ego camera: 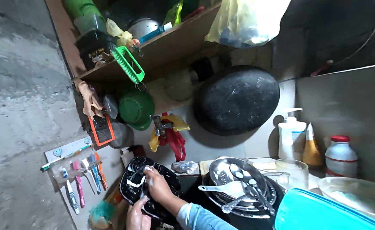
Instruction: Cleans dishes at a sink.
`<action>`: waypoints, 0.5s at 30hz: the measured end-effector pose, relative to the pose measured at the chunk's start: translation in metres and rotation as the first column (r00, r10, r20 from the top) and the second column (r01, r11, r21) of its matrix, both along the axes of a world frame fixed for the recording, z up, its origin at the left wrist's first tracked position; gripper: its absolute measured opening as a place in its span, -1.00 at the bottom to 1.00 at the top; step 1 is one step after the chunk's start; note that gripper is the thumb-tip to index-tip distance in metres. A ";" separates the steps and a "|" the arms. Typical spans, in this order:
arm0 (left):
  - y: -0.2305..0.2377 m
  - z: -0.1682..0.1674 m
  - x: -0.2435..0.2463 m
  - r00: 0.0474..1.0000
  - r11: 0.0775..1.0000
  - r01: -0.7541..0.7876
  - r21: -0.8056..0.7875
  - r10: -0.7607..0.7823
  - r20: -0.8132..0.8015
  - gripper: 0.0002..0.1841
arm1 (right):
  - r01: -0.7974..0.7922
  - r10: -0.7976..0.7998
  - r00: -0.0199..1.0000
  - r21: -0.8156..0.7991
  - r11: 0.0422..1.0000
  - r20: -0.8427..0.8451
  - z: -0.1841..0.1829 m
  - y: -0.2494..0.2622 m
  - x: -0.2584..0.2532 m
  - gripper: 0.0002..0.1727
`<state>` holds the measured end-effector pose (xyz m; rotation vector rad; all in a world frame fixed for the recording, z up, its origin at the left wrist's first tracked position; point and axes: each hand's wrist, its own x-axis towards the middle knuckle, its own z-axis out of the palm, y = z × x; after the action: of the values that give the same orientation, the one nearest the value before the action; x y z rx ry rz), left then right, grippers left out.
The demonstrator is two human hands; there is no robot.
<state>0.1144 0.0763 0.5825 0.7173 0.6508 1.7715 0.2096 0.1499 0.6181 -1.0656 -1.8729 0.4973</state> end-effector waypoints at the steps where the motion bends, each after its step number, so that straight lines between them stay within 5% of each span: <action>1: 0.000 0.001 0.001 1.000 1.000 -0.009 -0.001 0.009 0.015 -0.67 | -0.002 0.002 1.000 -0.015 1.000 0.015 0.004 0.006 0.003 -0.53; 8: 0.001 0.005 -0.004 0.999 0.999 -0.035 -0.014 0.035 0.037 -0.71 | -0.018 0.026 0.991 -0.061 0.998 0.128 0.003 0.025 0.039 -0.42; 15: 0.021 0.000 -0.017 0.986 0.992 -0.123 0.008 0.121 0.116 -0.76 | 0.149 -0.137 0.985 -0.129 0.980 0.102 -0.043 0.012 0.072 -0.47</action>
<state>0.0973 0.0974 0.5830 0.5913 0.6148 1.9169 0.2819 0.1616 0.5750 -1.3244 -1.8467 0.5047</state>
